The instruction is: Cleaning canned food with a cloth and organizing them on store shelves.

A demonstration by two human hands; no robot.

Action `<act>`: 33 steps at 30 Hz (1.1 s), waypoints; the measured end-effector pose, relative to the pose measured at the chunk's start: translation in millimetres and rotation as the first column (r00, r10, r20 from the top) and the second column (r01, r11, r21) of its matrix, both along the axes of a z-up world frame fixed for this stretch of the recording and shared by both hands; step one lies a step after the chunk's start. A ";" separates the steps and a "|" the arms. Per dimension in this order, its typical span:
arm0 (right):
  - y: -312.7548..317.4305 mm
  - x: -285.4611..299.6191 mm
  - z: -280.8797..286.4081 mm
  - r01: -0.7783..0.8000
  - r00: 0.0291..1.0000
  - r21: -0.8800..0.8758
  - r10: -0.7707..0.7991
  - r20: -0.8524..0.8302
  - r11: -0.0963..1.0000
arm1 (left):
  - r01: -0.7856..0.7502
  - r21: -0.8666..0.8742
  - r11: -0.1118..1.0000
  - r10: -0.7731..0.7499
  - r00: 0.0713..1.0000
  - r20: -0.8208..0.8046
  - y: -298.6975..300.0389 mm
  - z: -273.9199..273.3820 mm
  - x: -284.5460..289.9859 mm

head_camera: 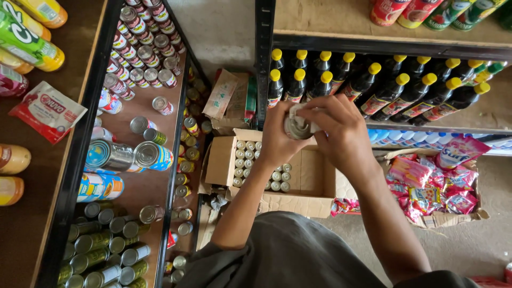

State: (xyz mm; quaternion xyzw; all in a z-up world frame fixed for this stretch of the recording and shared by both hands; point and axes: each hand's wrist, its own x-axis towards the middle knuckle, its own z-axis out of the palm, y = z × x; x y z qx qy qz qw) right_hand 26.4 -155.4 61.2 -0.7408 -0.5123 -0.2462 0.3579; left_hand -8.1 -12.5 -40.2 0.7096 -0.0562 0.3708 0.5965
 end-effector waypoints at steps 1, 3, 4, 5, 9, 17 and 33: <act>-1.0 -1.6 3.6 0.031 0.998 -0.051 -0.028 0.055 0.998 | -0.026 -0.006 1.000 0.026 0.998 -0.057 1.1 -1.4 -1.7; -4.6 -6.1 7.1 0.066 0.993 -0.103 -0.055 0.108 0.992 | -0.051 -0.013 0.999 0.049 0.992 -0.118 2.7 -3.0 -5.8; -6.2 -6.9 7.7 0.134 0.977 -0.156 -0.104 0.185 0.979 | -0.054 -0.005 0.999 0.053 0.993 -0.108 4.3 -2.5 -5.6; -7.8 -7.6 8.3 0.205 0.953 -0.202 -0.149 0.263 0.958 | -0.056 0.003 0.998 0.056 0.994 -0.097 6.0 -1.8 -5.5; -21.0 -8.7 -10.3 0.162 0.975 -0.260 -0.115 0.189 0.952 | -0.103 0.048 0.994 0.107 0.991 -0.086 10.2 -0.1 -5.6; -18.3 -17.6 -18.5 0.137 0.989 -0.106 -0.141 -0.038 0.985 | -0.010 0.123 0.992 0.005 0.999 0.048 -10.4 9.0 4.8; -73.1 -46.0 -15.2 0.434 0.901 0.073 -0.433 -0.036 0.898 | 0.422 0.045 0.905 -0.424 0.904 0.059 -71.6 7.0 26.0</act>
